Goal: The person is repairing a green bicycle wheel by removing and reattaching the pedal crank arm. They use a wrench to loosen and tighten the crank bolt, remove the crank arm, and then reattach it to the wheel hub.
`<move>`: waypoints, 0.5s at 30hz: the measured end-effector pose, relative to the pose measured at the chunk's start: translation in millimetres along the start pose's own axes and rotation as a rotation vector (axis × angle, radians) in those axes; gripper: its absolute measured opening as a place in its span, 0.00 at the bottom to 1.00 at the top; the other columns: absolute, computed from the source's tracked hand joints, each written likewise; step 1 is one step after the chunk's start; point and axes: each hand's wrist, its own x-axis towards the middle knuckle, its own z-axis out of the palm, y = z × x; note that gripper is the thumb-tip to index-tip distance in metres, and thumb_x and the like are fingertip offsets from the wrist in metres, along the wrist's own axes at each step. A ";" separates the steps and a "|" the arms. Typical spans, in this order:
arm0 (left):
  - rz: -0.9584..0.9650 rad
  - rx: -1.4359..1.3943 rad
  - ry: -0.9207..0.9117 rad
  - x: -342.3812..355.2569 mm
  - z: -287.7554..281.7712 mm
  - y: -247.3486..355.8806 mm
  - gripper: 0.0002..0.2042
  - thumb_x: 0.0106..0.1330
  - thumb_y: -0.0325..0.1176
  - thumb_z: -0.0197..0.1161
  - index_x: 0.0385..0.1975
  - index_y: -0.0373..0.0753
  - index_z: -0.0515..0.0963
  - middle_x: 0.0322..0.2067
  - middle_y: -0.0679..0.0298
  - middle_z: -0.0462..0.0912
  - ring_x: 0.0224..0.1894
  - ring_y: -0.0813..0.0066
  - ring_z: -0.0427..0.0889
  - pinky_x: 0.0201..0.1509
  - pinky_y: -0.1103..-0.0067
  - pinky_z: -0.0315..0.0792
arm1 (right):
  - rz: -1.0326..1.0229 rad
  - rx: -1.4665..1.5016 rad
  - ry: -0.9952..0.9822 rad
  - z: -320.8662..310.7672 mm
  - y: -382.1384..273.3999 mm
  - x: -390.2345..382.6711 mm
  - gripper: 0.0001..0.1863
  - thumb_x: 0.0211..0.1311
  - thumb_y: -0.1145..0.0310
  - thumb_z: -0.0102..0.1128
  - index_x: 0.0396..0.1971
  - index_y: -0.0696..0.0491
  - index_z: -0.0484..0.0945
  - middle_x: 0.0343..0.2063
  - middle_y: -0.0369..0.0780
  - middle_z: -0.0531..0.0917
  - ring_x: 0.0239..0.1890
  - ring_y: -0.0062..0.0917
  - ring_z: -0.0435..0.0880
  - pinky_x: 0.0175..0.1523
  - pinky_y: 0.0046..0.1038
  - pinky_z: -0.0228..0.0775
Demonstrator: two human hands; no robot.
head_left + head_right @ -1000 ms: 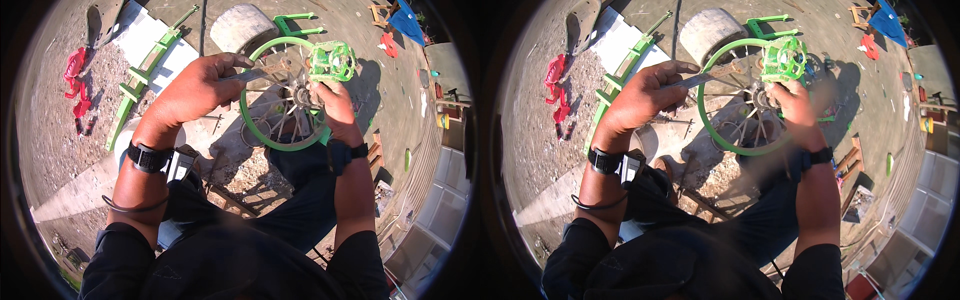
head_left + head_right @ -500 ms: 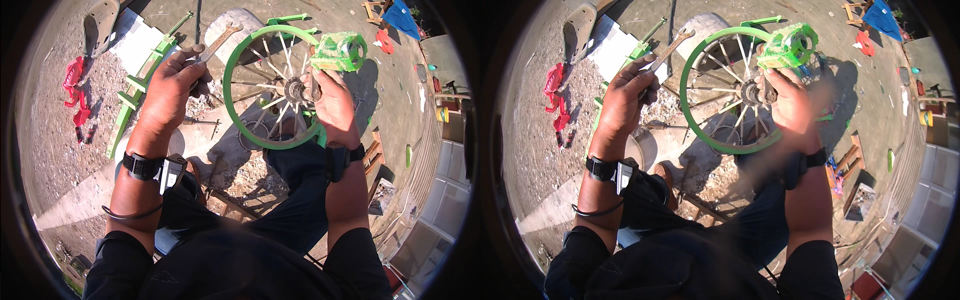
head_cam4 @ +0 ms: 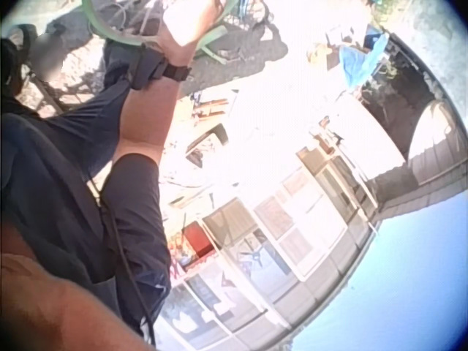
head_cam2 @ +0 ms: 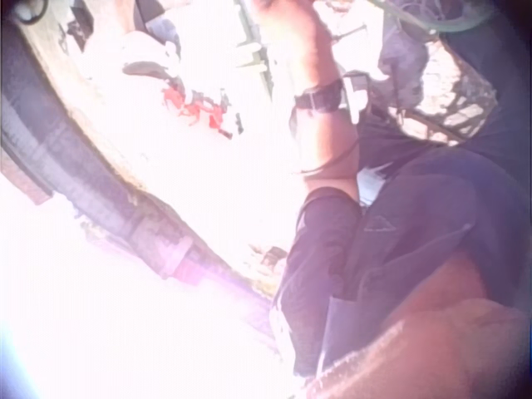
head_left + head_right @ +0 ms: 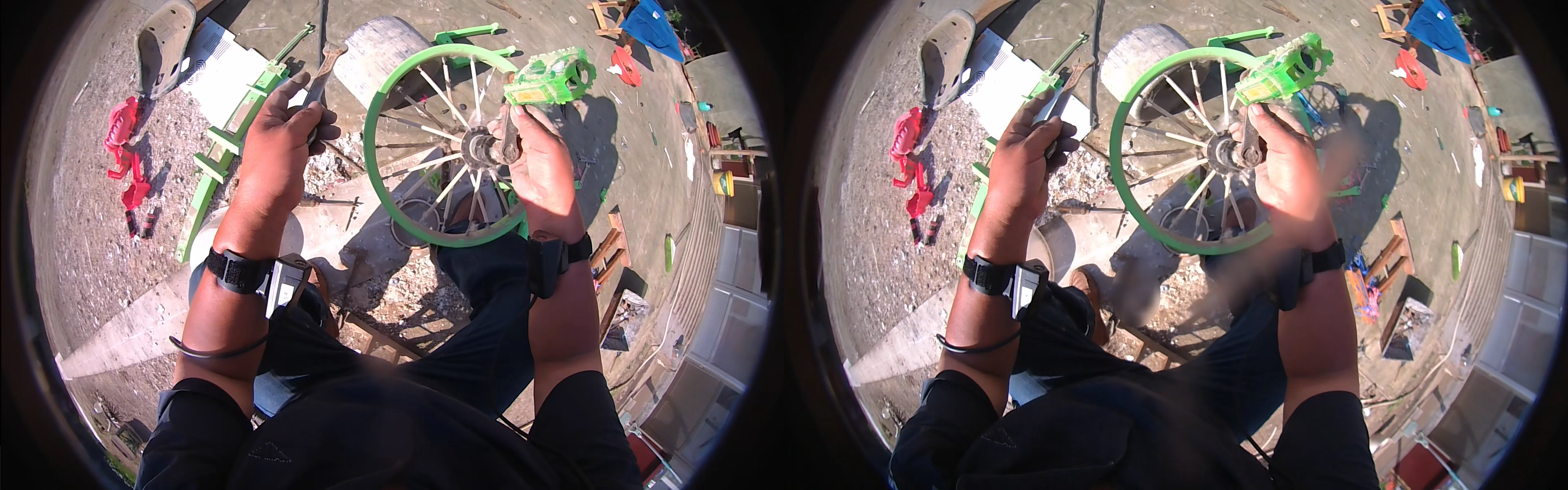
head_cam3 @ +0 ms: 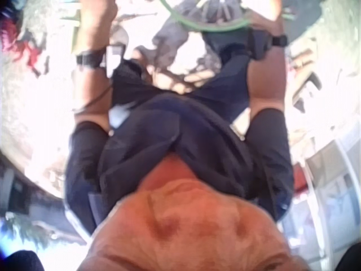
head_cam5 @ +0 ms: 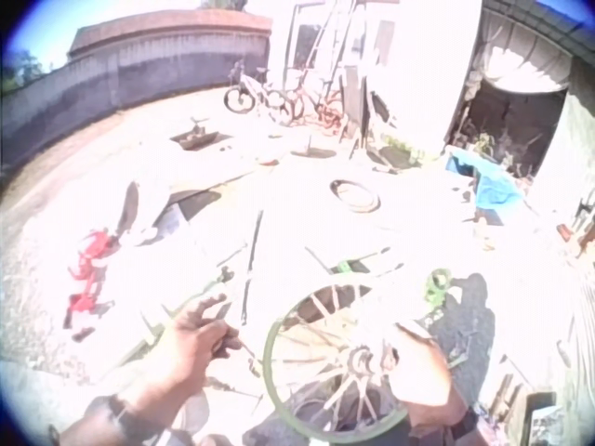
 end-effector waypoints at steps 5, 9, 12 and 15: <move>-0.100 0.068 -0.010 5.1 4.1 -22.3 0.15 0.72 0.30 0.52 0.54 0.29 0.73 0.37 0.62 0.81 0.40 0.76 0.81 0.46 0.79 0.75 | 0.047 0.177 0.034 4.7 -5.9 -2.3 0.09 0.71 0.67 0.55 0.45 0.55 0.77 0.34 0.36 0.82 0.37 0.21 0.82 0.42 0.24 0.73; -0.128 0.317 -0.010 6.8 6.7 -41.6 0.16 0.72 0.33 0.54 0.50 0.26 0.75 0.36 0.62 0.82 0.37 0.76 0.80 0.45 0.79 0.75 | 0.061 0.241 0.036 7.3 -5.4 -3.1 0.09 0.71 0.66 0.55 0.44 0.54 0.77 0.34 0.36 0.82 0.37 0.22 0.82 0.41 0.25 0.73; -0.139 0.394 -0.019 9.8 11.0 -51.5 0.17 0.73 0.35 0.54 0.50 0.26 0.75 0.35 0.62 0.81 0.35 0.77 0.79 0.43 0.79 0.75 | 0.087 0.251 0.009 7.3 -6.7 -3.9 0.09 0.71 0.64 0.55 0.44 0.53 0.77 0.35 0.36 0.82 0.38 0.25 0.82 0.40 0.27 0.73; -0.163 0.231 -0.010 9.0 11.0 -58.9 0.18 0.74 0.40 0.55 0.47 0.27 0.76 0.34 0.62 0.81 0.34 0.76 0.79 0.42 0.78 0.76 | 0.087 0.216 0.017 4.7 -2.5 -2.7 0.11 0.72 0.62 0.55 0.45 0.53 0.76 0.35 0.36 0.81 0.40 0.28 0.82 0.38 0.31 0.72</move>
